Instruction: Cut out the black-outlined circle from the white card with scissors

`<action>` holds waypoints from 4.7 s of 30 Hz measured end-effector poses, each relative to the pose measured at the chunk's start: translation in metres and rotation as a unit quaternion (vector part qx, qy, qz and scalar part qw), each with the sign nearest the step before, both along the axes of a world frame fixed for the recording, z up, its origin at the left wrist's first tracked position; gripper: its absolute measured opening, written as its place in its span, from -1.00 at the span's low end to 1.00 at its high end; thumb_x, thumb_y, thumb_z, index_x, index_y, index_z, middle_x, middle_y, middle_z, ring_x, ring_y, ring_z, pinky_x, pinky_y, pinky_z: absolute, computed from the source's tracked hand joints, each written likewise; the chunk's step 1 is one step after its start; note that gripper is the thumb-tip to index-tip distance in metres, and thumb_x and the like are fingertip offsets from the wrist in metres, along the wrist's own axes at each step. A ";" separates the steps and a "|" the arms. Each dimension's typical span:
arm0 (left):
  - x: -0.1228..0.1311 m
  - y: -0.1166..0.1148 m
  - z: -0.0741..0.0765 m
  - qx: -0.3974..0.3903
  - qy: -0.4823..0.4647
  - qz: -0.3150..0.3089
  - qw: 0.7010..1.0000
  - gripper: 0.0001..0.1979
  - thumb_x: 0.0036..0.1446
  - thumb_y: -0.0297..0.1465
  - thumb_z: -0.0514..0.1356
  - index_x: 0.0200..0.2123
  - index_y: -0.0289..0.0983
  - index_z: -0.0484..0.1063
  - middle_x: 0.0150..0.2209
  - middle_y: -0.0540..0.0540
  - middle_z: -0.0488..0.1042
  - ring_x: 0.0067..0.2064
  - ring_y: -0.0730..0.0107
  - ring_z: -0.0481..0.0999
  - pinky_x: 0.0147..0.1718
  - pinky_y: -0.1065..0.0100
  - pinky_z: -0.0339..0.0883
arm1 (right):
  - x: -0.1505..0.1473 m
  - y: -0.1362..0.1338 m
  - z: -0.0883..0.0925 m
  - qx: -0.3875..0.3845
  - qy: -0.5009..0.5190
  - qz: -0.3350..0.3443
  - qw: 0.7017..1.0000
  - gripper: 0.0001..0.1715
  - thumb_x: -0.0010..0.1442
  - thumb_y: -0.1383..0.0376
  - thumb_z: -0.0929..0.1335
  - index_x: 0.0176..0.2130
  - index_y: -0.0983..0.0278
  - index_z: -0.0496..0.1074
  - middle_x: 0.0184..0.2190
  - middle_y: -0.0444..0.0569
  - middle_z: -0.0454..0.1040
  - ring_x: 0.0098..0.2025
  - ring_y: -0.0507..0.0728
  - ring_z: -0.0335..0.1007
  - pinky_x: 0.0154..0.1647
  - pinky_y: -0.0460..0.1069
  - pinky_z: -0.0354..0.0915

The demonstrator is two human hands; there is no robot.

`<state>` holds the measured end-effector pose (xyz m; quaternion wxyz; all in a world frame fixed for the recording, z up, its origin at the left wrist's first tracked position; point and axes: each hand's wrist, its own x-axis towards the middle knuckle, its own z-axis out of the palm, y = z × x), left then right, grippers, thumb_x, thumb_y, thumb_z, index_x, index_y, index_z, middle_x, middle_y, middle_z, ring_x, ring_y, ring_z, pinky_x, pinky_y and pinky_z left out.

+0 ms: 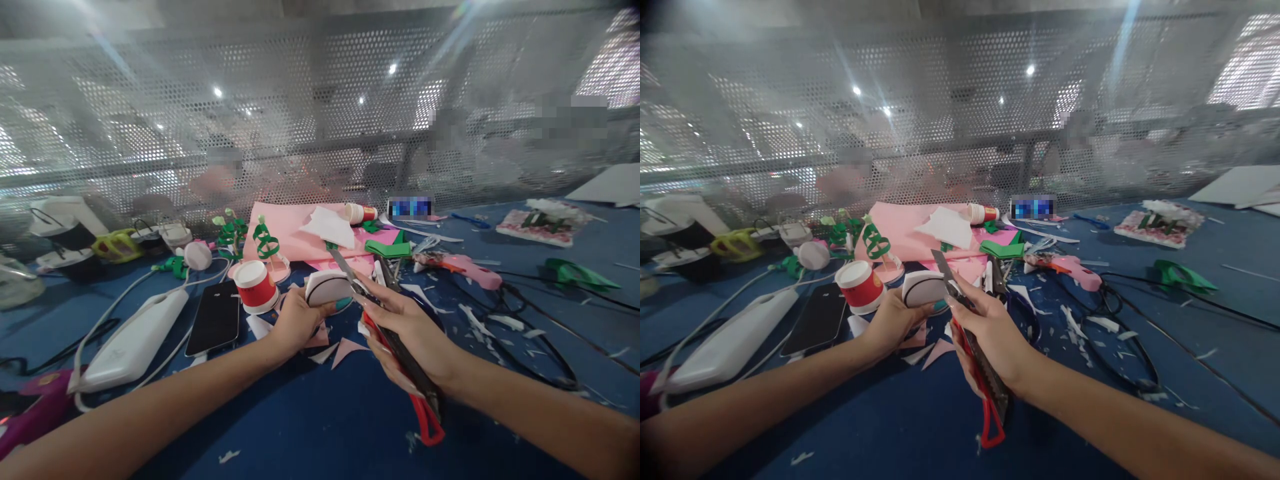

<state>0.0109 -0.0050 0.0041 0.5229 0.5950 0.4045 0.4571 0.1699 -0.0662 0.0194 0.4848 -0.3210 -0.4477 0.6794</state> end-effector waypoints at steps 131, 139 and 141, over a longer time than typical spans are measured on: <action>-0.003 0.004 -0.005 -0.025 -0.060 0.089 0.994 -0.67 -0.28 -0.34 0.37 -0.36 -0.34 0.47 -0.44 -0.11 0.56 -0.37 0.21 0.54 -0.39 0.28 0.43 | -0.014 -0.006 -0.003 -0.050 0.039 0.058 0.996 -0.69 0.23 0.14 0.22 -0.47 0.23 0.13 -0.81 -0.32 0.18 -0.90 -0.14 -0.13 -0.94 -0.24 0.00; -0.007 0.009 -0.011 0.031 -0.032 0.087 0.995 -0.71 -0.19 -0.40 0.32 -0.30 -0.34 0.47 -0.34 -0.13 0.56 -0.31 0.28 0.53 -0.31 0.31 0.41 | -0.013 -0.014 0.004 -0.068 0.020 0.062 0.996 -0.73 0.27 0.19 0.16 -0.45 0.22 0.11 -0.79 -0.33 0.17 -0.90 -0.14 -0.13 -0.94 -0.23 0.00; -0.006 0.008 -0.009 0.027 -0.021 0.083 0.996 -0.70 -0.20 -0.39 0.33 -0.31 -0.34 0.47 -0.38 -0.11 0.56 -0.35 0.29 0.52 -0.36 0.33 0.40 | -0.012 -0.014 0.005 -0.071 0.014 0.064 0.995 -0.73 0.27 0.18 0.16 -0.45 0.21 0.10 -0.79 -0.34 0.17 -0.90 -0.14 -0.12 -0.95 -0.23 0.01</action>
